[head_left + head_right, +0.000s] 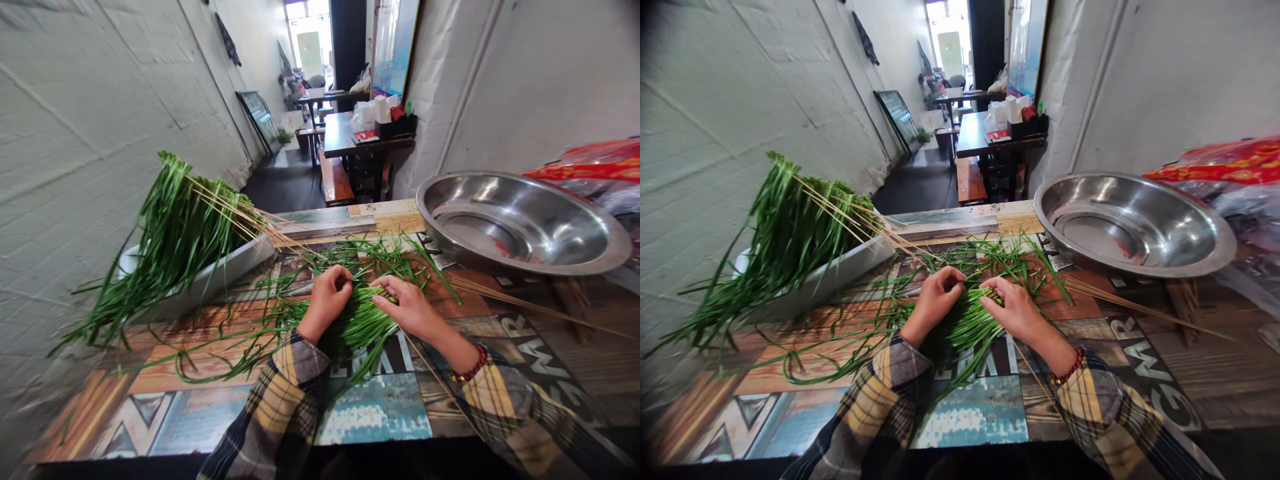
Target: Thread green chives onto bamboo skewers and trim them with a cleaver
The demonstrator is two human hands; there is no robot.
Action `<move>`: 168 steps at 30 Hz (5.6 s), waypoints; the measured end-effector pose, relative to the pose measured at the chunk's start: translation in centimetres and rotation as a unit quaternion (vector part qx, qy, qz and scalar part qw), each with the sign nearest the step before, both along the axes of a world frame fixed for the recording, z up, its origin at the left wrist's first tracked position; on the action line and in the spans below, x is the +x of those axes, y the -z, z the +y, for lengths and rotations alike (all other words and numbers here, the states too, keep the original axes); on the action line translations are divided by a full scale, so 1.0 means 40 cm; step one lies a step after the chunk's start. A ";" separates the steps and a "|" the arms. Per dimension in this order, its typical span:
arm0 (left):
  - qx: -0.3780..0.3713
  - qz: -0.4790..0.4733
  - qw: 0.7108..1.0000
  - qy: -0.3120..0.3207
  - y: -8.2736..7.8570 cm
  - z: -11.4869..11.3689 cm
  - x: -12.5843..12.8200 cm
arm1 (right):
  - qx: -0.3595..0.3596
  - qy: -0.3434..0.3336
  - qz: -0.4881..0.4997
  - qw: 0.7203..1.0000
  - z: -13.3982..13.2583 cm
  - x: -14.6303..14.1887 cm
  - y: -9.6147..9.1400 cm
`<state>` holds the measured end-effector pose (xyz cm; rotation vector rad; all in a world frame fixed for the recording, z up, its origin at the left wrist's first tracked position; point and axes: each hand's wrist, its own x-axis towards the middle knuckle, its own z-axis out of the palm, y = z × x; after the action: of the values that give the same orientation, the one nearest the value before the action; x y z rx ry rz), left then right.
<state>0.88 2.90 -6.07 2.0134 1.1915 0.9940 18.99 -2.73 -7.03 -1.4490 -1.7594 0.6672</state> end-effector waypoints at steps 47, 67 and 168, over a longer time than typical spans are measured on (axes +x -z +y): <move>-0.031 -0.041 0.998 0.044 -0.028 -0.030 0.018 | 0.030 -0.014 0.054 0.998 0.001 -0.005 0.000; 0.003 -0.033 0.997 0.073 -0.027 -0.030 0.019 | 0.013 0.007 0.049 0.999 0.001 -0.007 -0.004; -0.175 0.130 0.957 0.192 -0.264 -0.008 0.124 | 0.115 0.061 0.205 0.970 0.008 0.033 -0.088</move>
<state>5.86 2.59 4.48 2.0159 0.9657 0.3094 20.31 -2.42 -3.53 -1.1527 -1.3659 0.6220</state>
